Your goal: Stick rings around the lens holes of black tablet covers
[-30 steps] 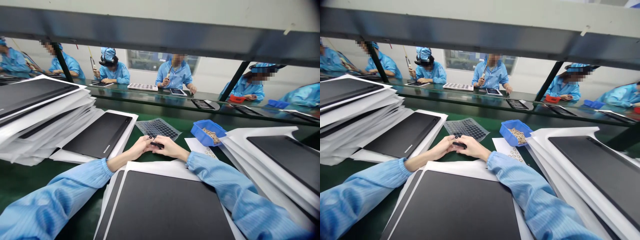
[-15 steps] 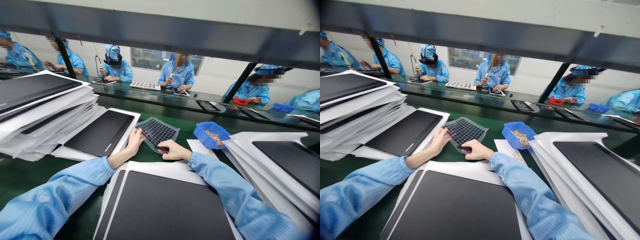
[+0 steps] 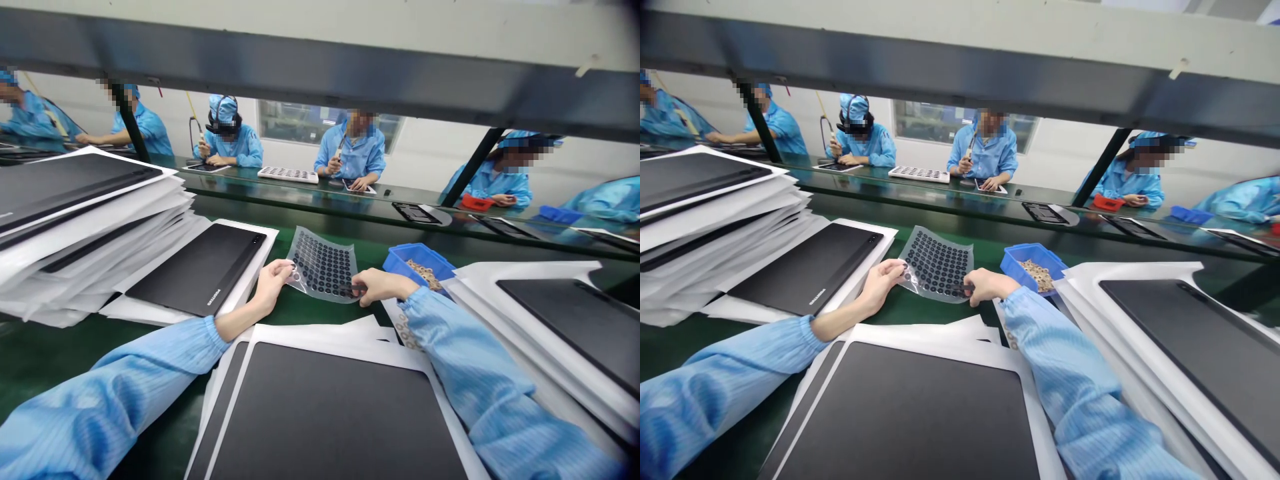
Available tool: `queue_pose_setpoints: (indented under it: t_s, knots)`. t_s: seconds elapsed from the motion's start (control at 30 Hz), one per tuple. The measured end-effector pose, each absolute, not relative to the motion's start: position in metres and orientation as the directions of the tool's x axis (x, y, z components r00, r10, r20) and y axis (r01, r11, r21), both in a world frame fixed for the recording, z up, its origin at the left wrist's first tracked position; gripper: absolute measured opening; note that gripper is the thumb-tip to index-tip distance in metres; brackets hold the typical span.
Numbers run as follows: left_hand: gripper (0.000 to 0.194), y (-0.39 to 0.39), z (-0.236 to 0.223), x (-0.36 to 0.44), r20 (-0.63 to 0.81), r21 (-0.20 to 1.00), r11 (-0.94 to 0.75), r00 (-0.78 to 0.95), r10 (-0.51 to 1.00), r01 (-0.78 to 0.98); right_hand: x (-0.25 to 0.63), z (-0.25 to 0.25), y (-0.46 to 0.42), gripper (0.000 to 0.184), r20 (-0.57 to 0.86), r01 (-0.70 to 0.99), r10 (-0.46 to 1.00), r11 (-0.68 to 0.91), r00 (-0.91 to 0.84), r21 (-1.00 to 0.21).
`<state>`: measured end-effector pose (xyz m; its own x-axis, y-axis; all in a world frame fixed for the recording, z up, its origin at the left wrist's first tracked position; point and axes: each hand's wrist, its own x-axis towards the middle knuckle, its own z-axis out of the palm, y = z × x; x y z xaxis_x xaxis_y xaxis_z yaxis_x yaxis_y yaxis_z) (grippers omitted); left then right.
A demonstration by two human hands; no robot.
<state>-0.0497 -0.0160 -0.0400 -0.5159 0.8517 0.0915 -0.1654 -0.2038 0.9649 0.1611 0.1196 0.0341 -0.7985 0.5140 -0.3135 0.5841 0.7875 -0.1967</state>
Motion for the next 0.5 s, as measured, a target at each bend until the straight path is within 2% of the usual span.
queue_pose_setpoints:
  t_s: [0.3,0.5]
  knots:
    - [0.020,-0.0160,-0.0411,-0.0513,0.101,0.970,-0.202,-0.523,0.846,-0.139,0.1607,0.0355,0.1161,0.011,-0.317,0.572,0.491,0.778,-0.812,-0.260]
    - [0.021,-0.0154,-0.0421,-0.0518,0.092,0.971,-0.194,-0.533,0.841,-0.137,0.1607,0.0357,0.1153,0.009,-0.330,0.568,0.481,0.780,-0.812,-0.261]
